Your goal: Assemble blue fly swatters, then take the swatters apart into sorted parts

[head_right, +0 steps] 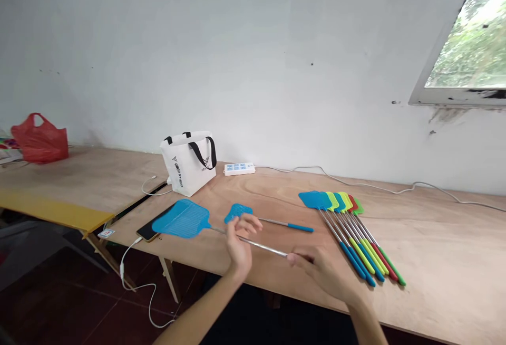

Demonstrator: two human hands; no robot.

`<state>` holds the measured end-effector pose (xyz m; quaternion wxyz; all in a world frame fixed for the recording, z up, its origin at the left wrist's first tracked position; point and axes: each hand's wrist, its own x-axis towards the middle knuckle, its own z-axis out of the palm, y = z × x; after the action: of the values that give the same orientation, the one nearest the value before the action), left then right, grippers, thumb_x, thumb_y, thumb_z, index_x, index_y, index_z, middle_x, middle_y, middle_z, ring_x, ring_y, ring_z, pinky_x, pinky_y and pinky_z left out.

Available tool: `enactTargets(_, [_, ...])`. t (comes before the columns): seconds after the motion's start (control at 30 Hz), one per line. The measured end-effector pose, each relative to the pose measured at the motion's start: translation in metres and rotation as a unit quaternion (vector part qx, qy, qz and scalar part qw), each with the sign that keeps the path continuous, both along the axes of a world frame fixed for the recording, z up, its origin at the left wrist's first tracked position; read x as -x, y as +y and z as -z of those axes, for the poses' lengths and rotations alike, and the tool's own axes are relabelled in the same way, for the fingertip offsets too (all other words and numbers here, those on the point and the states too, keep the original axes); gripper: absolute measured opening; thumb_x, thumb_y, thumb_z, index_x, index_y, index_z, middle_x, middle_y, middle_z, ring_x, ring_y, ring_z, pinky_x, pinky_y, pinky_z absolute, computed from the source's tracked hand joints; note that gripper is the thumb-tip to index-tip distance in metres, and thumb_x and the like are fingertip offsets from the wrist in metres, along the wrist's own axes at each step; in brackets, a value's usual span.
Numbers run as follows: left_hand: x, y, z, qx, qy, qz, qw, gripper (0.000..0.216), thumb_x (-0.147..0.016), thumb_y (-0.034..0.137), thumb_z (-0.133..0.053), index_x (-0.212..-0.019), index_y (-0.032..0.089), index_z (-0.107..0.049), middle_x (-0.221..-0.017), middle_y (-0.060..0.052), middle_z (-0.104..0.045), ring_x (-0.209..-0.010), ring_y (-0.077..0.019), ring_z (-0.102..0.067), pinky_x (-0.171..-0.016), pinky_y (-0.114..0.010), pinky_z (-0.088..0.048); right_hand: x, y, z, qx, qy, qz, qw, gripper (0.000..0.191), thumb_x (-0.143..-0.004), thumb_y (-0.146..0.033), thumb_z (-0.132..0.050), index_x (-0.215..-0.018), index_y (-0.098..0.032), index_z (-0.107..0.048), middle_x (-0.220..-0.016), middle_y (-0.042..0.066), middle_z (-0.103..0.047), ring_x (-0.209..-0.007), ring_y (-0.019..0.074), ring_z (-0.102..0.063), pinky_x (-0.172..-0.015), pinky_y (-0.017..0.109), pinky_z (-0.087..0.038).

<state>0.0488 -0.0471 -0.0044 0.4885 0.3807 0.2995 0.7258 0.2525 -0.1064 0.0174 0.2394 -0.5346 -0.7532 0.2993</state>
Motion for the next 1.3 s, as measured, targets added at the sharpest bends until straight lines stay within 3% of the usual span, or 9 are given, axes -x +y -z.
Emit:
enactTargets(0.1, [-0.031, -0.026, 0.023, 0.038, 0.002, 0.073, 0.997, 0.069, -0.1, 0.045, -0.025, -0.038, 0.024, -0.048, -0.057, -0.01, -0.057, -0.073, -0.0268, -0.062, -0.08, -0.043, -0.047, 0.03, 0.0, 0.005, -0.009, 0.029, -0.024, 0.999, 0.044, -0.099, -0.053, -0.044, -0.081, -0.023, -0.071, -0.077, -0.001, -0.069, -0.074, 0.0168, -0.06, -0.067, 0.025, -0.045])
enactTargets(0.2, [-0.042, -0.033, 0.035, 0.03, -0.008, 0.102, 0.994, 0.07, -0.099, 0.047, -0.025, -0.036, 0.025, -0.045, -0.053, -0.01, -0.053, -0.078, -0.0279, -0.063, -0.085, -0.043, -0.048, 0.042, -0.001, 0.01, -0.029, 0.042, -0.03, 0.998, 0.039, -0.099, -0.048, -0.045, -0.088, -0.025, -0.074, -0.088, 0.0, -0.074, -0.082, 0.0198, -0.066, -0.073, 0.026, -0.047])
enactTargets(0.4, [-0.031, -0.001, 0.034, 0.119, -0.008, 0.178, 0.977, 0.06, -0.094, 0.047, -0.037, -0.042, 0.02, -0.049, -0.064, -0.01, -0.061, -0.064, -0.0203, -0.058, -0.068, -0.035, -0.046, 0.055, 0.004, 0.018, -0.066, -0.019, 0.04, 0.997, 0.046, -0.103, -0.05, -0.036, -0.081, -0.025, -0.068, -0.076, 0.002, -0.073, -0.071, 0.0211, -0.066, -0.062, 0.027, -0.042])
enactTargets(0.5, [-0.02, 0.013, 0.029, 0.125, -0.016, 0.205, 0.971, 0.058, -0.094, 0.056, -0.045, -0.051, 0.018, -0.056, -0.062, -0.007, -0.059, -0.068, -0.0213, -0.061, -0.073, -0.035, -0.049, 0.054, 0.007, 0.021, -0.082, -0.06, 0.044, 0.994, 0.044, -0.102, -0.053, -0.037, -0.085, -0.028, -0.068, -0.078, 0.003, -0.073, -0.072, 0.0233, -0.069, -0.06, 0.028, -0.042])
enactTargets(0.6, [-0.012, 0.021, 0.02, 0.109, -0.036, 0.186, 0.976, 0.067, -0.091, 0.072, -0.047, -0.052, 0.019, -0.056, -0.062, -0.006, -0.059, -0.075, -0.0251, -0.066, -0.081, -0.039, -0.051, 0.043, 0.009, 0.022, -0.104, -0.104, 0.059, 0.987, 0.044, -0.102, -0.053, -0.037, -0.088, -0.027, -0.07, -0.085, 0.005, -0.076, -0.078, 0.0251, -0.071, -0.062, 0.029, -0.044])
enactTargets(0.73, [-0.005, 0.025, 0.011, 0.076, -0.069, 0.197, 0.975, 0.074, -0.086, 0.08, -0.048, -0.043, 0.021, -0.039, -0.06, -0.007, -0.059, -0.078, -0.0273, -0.068, -0.089, -0.041, -0.05, 0.026, 0.013, 0.024, -0.133, -0.102, 0.054, 0.984, 0.046, -0.104, -0.05, -0.034, -0.091, -0.026, -0.07, -0.087, 0.005, -0.076, -0.08, 0.0229, -0.071, -0.068, 0.029, -0.047])
enactTargets(0.83, [0.003, 0.03, 0.006, 0.079, -0.13, 0.167, 0.974, 0.074, -0.084, 0.078, -0.056, -0.043, 0.022, -0.031, -0.058, -0.004, -0.058, -0.072, -0.0247, -0.068, -0.087, -0.04, -0.051, 0.012, 0.016, 0.028, -0.163, -0.109, 0.068, 0.978, 0.045, -0.102, -0.052, -0.036, -0.091, -0.028, -0.072, -0.086, 0.004, -0.075, -0.082, 0.0234, -0.071, -0.074, 0.031, -0.051])
enactTargets(1.07, [0.048, 0.051, -0.017, 0.024, -0.172, 0.008, 0.985, 0.075, -0.094, 0.067, -0.053, -0.04, 0.022, -0.027, -0.053, -0.004, -0.056, -0.064, -0.0182, -0.061, -0.08, -0.034, -0.05, -0.042, 0.021, 0.026, -0.171, -0.107, 0.132, 0.971, 0.044, -0.096, -0.063, -0.044, -0.098, -0.031, -0.074, -0.111, 0.004, -0.075, -0.105, 0.0268, -0.069, -0.086, 0.035, -0.054])
enactTargets(1.3, [0.069, 0.055, -0.028, -0.001, -0.172, 0.003, 0.985, 0.073, -0.095, 0.061, -0.054, -0.039, 0.021, -0.031, -0.051, -0.004, -0.052, -0.061, -0.0173, -0.057, -0.076, -0.033, -0.05, -0.072, 0.015, 0.017, -0.122, -0.027, 0.163, 0.979, 0.049, -0.086, -0.071, -0.052, -0.08, -0.028, -0.074, -0.089, 0.005, -0.074, -0.082, 0.0241, -0.068, -0.074, 0.032, -0.055])
